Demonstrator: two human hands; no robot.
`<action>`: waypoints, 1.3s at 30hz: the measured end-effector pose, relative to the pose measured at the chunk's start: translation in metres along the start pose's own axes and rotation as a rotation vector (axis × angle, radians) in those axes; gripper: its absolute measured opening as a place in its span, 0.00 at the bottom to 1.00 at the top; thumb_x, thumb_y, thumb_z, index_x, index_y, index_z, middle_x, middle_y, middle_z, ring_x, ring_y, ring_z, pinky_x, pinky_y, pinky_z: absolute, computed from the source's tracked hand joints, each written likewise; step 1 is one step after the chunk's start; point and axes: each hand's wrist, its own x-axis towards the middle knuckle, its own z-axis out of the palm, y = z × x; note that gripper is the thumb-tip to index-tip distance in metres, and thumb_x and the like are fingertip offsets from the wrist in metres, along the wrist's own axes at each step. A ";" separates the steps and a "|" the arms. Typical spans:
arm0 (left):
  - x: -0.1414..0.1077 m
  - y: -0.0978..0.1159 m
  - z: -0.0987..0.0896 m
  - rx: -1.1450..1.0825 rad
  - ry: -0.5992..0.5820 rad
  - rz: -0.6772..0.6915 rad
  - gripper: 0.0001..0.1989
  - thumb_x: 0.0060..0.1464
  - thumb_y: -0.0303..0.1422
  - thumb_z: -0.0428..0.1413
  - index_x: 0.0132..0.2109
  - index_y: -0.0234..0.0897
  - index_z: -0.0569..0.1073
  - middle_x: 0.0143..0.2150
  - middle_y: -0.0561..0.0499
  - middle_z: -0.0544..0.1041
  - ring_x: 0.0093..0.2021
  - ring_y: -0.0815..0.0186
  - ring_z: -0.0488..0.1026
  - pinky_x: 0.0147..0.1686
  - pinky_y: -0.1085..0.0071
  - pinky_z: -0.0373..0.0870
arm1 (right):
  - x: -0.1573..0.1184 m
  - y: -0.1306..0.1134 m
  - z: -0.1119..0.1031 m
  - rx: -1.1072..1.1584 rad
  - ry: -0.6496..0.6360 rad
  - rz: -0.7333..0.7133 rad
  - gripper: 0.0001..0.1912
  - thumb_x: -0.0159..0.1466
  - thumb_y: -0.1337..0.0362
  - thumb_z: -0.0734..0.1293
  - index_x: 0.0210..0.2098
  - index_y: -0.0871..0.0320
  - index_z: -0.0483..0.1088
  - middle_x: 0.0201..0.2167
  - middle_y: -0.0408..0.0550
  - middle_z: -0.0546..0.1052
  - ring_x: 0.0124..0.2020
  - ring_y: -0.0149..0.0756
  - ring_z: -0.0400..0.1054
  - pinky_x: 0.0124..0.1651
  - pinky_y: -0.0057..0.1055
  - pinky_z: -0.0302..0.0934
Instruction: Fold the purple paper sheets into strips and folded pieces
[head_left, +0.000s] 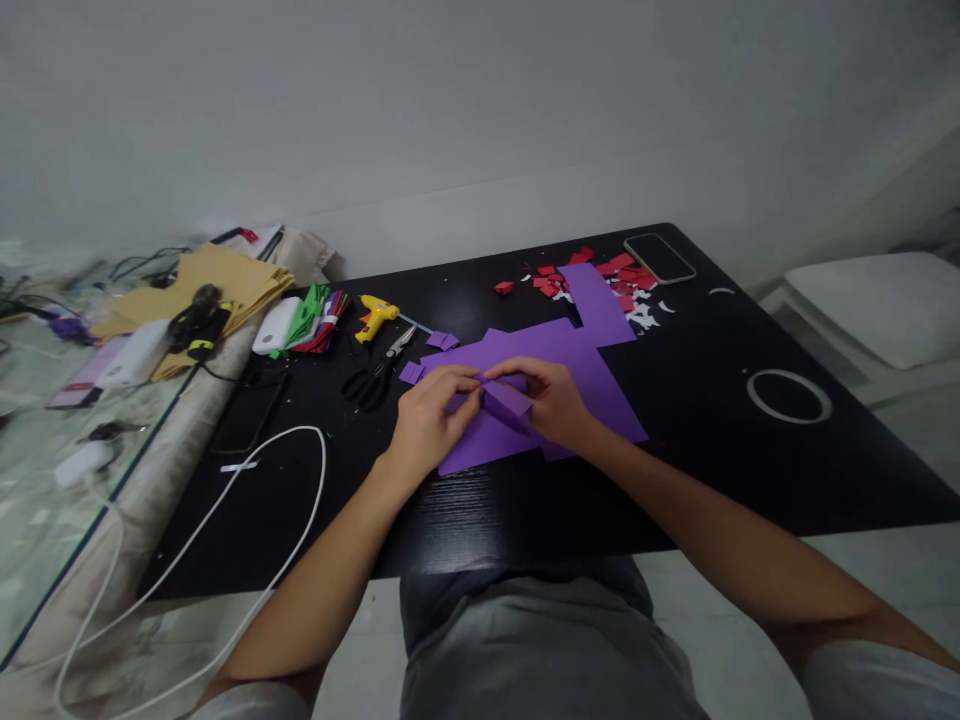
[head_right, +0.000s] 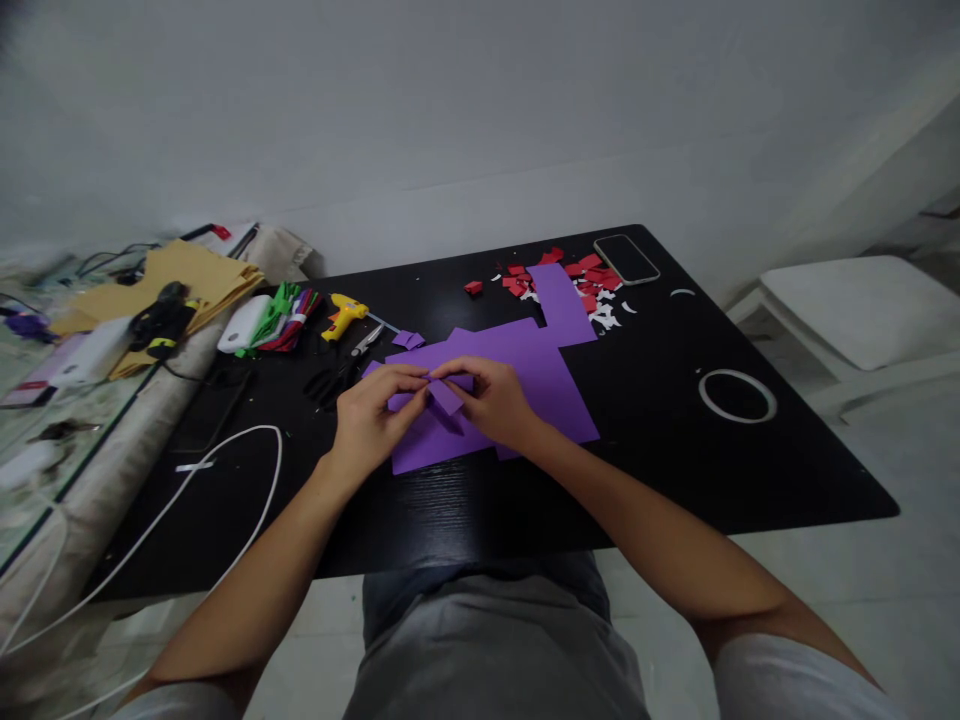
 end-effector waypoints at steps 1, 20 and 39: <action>0.000 0.000 0.000 0.000 -0.001 -0.002 0.02 0.64 0.26 0.61 0.41 0.37 0.78 0.45 0.45 0.85 0.45 0.62 0.84 0.47 0.65 0.80 | 0.000 -0.001 0.000 -0.008 0.001 -0.005 0.07 0.66 0.57 0.73 0.42 0.51 0.82 0.41 0.48 0.86 0.43 0.43 0.80 0.50 0.41 0.73; 0.001 -0.001 0.000 -0.053 0.019 -0.029 0.04 0.60 0.24 0.63 0.40 0.37 0.78 0.43 0.46 0.85 0.43 0.62 0.83 0.45 0.65 0.79 | 0.002 -0.008 -0.002 -0.108 -0.016 -0.085 0.07 0.67 0.63 0.71 0.41 0.51 0.82 0.40 0.48 0.86 0.43 0.43 0.80 0.49 0.41 0.72; 0.001 0.001 -0.001 -0.202 0.033 -0.185 0.02 0.60 0.29 0.64 0.37 0.38 0.79 0.43 0.46 0.86 0.42 0.62 0.83 0.41 0.66 0.81 | 0.004 -0.008 -0.004 -0.049 -0.032 0.028 0.10 0.68 0.53 0.72 0.42 0.50 0.83 0.38 0.46 0.85 0.37 0.40 0.80 0.43 0.37 0.75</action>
